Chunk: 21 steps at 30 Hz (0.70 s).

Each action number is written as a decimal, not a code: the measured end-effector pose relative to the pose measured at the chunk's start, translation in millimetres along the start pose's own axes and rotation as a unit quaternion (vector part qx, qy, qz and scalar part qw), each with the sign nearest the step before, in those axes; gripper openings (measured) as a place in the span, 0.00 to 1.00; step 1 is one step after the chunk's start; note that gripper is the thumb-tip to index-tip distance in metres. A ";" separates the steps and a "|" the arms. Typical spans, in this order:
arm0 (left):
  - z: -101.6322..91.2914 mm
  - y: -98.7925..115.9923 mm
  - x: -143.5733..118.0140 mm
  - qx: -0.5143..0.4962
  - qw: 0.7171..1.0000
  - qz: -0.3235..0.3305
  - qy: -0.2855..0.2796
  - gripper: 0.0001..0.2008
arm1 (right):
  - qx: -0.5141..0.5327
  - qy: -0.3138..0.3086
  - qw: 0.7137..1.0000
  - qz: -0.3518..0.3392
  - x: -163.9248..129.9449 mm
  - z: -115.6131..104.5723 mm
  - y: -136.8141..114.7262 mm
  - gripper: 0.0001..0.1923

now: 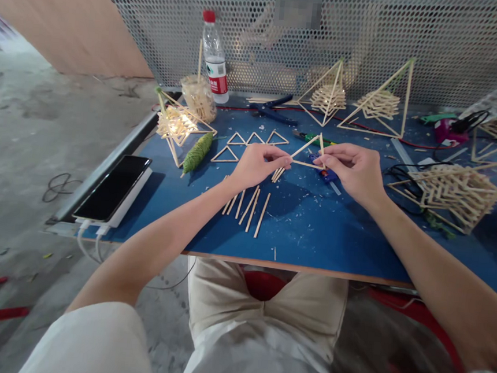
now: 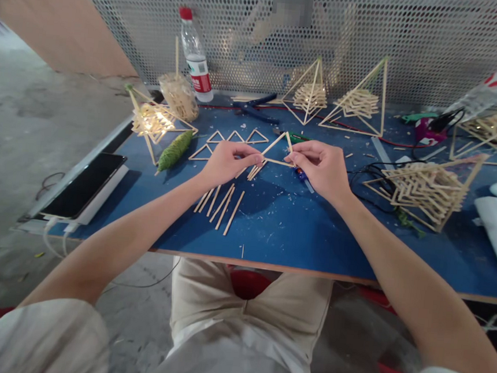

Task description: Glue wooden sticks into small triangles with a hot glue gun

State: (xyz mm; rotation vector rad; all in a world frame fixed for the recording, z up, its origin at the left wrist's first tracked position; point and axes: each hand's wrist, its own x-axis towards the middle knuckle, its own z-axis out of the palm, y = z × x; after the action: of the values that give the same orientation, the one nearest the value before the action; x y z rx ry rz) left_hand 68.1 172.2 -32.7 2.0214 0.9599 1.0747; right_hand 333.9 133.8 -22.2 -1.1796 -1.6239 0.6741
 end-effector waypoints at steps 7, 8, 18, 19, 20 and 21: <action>-0.4 1.6 0.0 -0.013 1.000 -0.010 -0.001 0.12 | -0.003 0.001 1.000 -0.002 0.1 0.8 0.1 0.06; -0.5 1.8 0.0 -0.015 1.000 -0.010 -0.002 0.11 | -0.002 0.001 1.000 -0.002 0.2 0.7 0.1 0.06; 0.5 4.6 -1.3 -0.015 1.000 -0.015 0.003 0.11 | -0.015 -0.005 1.000 -0.004 -0.8 2.3 -2.0 0.10; 0.6 3.8 -1.1 -0.019 1.000 -0.012 0.005 0.10 | -0.016 0.006 1.000 -0.008 -0.8 2.0 -2.5 0.10; 0.7 2.6 -0.6 -0.027 1.000 -0.008 0.012 0.10 | -0.017 0.023 0.999 -0.014 -0.6 1.1 -3.1 0.10; 0.8 1.1 0.1 -0.039 0.999 -0.007 0.025 0.10 | -0.019 0.046 0.999 -0.021 -0.1 -0.6 -3.6 0.10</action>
State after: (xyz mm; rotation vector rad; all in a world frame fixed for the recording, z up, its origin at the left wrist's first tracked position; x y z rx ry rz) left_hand 69.2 171.6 -32.2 1.9300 0.9424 1.1417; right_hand 333.0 132.3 -18.9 -1.1838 -1.5856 0.5574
